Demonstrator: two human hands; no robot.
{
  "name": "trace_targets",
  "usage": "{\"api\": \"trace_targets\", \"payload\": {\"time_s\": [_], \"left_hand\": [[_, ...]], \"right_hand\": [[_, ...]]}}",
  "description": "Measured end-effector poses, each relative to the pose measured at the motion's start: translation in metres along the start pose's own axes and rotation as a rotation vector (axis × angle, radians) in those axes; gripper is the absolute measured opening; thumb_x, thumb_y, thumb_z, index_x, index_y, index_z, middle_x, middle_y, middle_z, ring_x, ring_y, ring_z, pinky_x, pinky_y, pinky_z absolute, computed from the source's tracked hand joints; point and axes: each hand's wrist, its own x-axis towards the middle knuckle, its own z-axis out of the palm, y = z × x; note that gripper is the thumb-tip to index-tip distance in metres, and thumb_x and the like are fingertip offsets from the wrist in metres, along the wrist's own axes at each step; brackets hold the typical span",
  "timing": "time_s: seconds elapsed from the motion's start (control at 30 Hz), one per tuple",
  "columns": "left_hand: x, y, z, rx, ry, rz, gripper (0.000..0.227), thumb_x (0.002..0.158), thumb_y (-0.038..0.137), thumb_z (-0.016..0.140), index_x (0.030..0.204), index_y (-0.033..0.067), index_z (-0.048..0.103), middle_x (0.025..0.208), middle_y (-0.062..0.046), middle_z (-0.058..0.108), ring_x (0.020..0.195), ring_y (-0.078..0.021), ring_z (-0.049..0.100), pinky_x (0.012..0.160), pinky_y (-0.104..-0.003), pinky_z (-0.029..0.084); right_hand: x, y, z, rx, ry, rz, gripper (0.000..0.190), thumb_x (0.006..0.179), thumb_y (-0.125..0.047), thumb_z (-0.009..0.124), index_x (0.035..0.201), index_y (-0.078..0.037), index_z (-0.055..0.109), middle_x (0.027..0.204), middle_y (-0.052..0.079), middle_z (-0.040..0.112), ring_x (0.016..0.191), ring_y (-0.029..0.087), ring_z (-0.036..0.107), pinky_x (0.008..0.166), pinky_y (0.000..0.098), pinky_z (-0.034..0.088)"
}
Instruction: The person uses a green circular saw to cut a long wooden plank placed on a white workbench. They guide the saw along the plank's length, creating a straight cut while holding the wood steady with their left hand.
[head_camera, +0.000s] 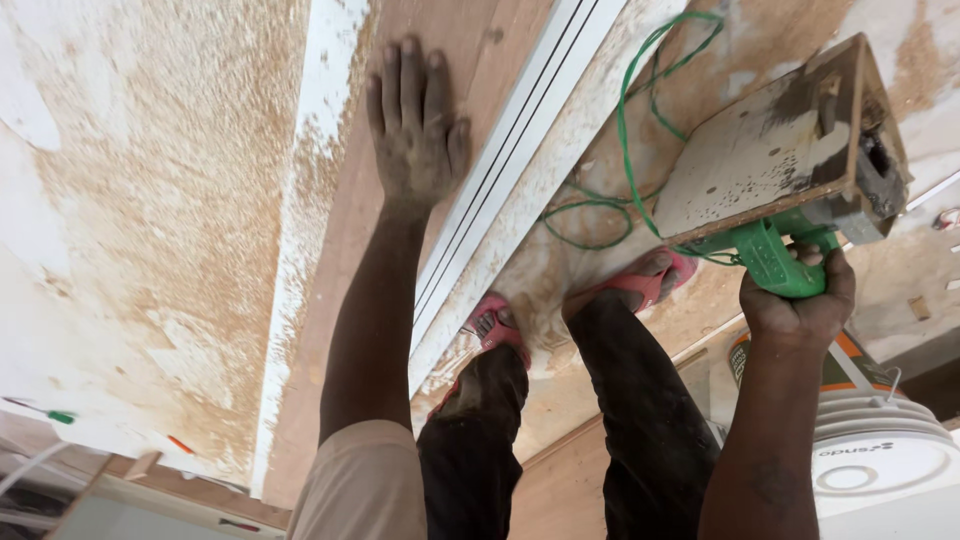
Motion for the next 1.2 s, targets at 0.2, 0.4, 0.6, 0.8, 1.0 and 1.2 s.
{"api": "trace_targets", "payload": {"time_s": [0.2, 0.4, 0.6, 0.8, 1.0, 1.2], "left_hand": [[-0.002, 0.002, -0.016, -0.1, -0.252, -0.125, 0.055, 0.112, 0.038, 0.051, 0.156, 0.0064, 0.045, 0.158, -0.02, 0.045, 0.149, -0.0417, 0.04, 0.129, -0.059, 0.027], [-0.128, -0.001, -0.057, -0.091, -0.111, -0.005, 0.059, 0.097, 0.02, 0.073, 0.148, -0.0022, 0.053, 0.155, -0.026, 0.046, 0.143, -0.0452, 0.042, 0.121, -0.055, 0.032], [-0.553, 0.073, -0.238, -0.271, -1.073, -0.803, 0.043, 0.099, 0.044, 0.06, 0.125, 0.0106, 0.068, 0.125, -0.02, 0.073, 0.116, -0.0365, 0.07, 0.107, -0.049, 0.056], [-0.772, 0.18, -0.467, -0.348, -1.757, -1.046, 0.054, 0.096, 0.05, 0.061, 0.141, 0.0184, 0.061, 0.148, -0.008, 0.062, 0.138, -0.0272, 0.058, 0.114, -0.045, 0.048], [-0.824, 0.268, -0.506, -0.53, -1.292, -1.342, 0.059, 0.094, 0.053, 0.062, 0.143, 0.0213, 0.053, 0.149, -0.008, 0.056, 0.138, -0.0292, 0.053, 0.115, -0.046, 0.045], [-0.832, 0.381, -0.494, -0.88, -0.959, -1.414, 0.056, 0.094, 0.05, 0.06, 0.137, 0.0148, 0.061, 0.14, -0.013, 0.064, 0.133, -0.0317, 0.058, 0.113, -0.046, 0.045]], "right_hand": [[0.006, -0.001, -0.005, -0.112, -0.186, 0.075, 0.013, 0.102, -0.017, 0.054, 0.099, -0.006, 0.062, 0.087, 0.007, 0.065, 0.092, 0.024, 0.067, 0.098, 0.0437, 0.062], [-0.062, 0.0, 0.009, -0.127, 0.011, 0.052, 0.016, 0.098, -0.014, 0.054, 0.1, -0.002, 0.065, 0.089, 0.012, 0.07, 0.088, 0.027, 0.07, 0.089, 0.0463, 0.062], [-0.192, -0.032, -0.069, -0.217, 0.015, 0.031, 0.009, 0.095, -0.016, 0.057, 0.093, -0.007, 0.059, 0.082, 0.005, 0.061, 0.078, 0.023, 0.065, 0.084, 0.0419, 0.061], [-0.313, -0.052, -0.096, -0.629, 0.049, -0.063, 0.008, 0.095, -0.019, 0.058, 0.093, -0.012, 0.062, 0.081, 0.0, 0.061, 0.073, 0.018, 0.061, 0.081, 0.0401, 0.057], [-0.382, -0.041, -0.108, -0.948, -0.051, 0.015, 0.006, 0.096, -0.018, 0.055, 0.091, -0.015, 0.056, 0.082, 0.0, 0.058, 0.074, 0.018, 0.057, 0.079, 0.04, 0.056], [-0.448, -0.037, -0.128, -1.052, -0.065, -0.008, 0.003, 0.096, -0.017, 0.056, 0.095, -0.014, 0.057, 0.086, 0.0, 0.057, 0.077, 0.019, 0.057, 0.083, 0.0407, 0.057]]}}
